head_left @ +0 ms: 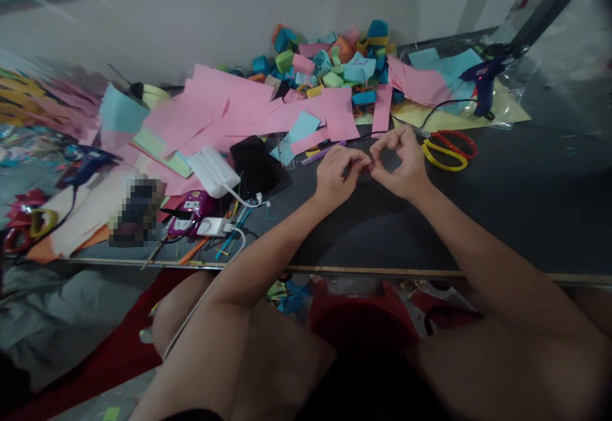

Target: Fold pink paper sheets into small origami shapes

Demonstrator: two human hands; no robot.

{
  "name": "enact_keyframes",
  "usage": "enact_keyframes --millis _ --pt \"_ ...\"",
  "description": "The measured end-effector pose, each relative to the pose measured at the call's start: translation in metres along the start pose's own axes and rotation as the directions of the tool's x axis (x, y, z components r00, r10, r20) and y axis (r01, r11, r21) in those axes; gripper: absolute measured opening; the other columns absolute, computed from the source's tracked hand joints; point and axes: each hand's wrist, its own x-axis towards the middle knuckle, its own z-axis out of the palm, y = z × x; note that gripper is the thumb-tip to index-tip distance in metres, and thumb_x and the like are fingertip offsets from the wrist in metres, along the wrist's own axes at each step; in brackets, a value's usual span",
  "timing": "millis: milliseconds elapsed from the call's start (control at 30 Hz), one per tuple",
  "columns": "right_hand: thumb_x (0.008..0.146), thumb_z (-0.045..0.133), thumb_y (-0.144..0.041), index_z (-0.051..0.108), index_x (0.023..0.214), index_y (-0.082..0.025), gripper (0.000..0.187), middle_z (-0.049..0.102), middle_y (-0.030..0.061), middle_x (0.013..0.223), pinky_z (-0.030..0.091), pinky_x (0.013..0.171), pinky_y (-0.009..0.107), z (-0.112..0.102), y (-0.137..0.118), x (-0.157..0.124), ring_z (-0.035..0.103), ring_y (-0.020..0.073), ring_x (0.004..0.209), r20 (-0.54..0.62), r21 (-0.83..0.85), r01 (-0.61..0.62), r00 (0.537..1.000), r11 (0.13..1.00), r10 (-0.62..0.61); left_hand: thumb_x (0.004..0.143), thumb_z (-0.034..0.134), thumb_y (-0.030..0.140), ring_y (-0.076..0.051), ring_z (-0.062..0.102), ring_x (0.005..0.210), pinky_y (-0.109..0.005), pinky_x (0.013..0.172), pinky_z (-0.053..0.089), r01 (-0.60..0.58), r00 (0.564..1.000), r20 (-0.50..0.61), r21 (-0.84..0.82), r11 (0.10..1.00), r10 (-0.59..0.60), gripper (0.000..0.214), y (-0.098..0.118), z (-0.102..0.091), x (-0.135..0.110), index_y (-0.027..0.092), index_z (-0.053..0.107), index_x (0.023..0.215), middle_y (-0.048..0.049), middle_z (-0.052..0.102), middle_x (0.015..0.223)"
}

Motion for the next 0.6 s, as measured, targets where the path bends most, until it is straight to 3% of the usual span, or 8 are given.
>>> enact_keyframes --millis 233,433,600 --pt "0.075 0.069 -0.026 0.039 0.094 -0.028 0.037 0.056 -0.0055 0.076 0.049 0.076 0.041 -0.004 0.008 0.004 0.055 0.0159 0.069 0.061 0.037 -0.01 0.998 0.999 0.008 0.102 0.058 0.04 -0.012 0.063 0.07 -0.026 0.067 0.05 0.055 0.997 -0.059 -0.009 0.998 -0.055 0.029 -0.002 0.002 0.0 0.021 0.069 0.083 0.0002 0.072 0.074" --pt "0.071 0.062 -0.019 0.039 0.093 -0.027 0.033 0.056 -0.0067 0.075 0.047 0.078 0.038 -0.01 0.025 0.004 0.054 0.0138 0.067 0.092 0.057 -0.013 0.996 0.998 0.007 0.102 0.049 0.057 -0.01 0.058 0.064 -0.024 0.062 0.047 0.286 0.946 -0.159 -0.01 0.958 -0.284 0.044 -0.013 0.002 -0.001 0.02 0.067 0.088 -0.001 0.07 0.077" --pt "0.08 0.07 -0.049 0.058 0.096 -0.023 0.032 0.067 0.0013 0.087 0.046 0.07 0.032 -0.004 0.017 0.006 0.061 0.0161 0.078 0.171 0.233 -0.204 0.971 0.951 0.167 0.104 0.043 0.057 -0.008 0.055 0.059 -0.023 0.057 0.043 0.311 0.948 -0.075 -0.011 0.95 -0.311 0.041 -0.024 0.007 -0.006 0.021 0.061 0.094 0.0017 0.065 0.072"
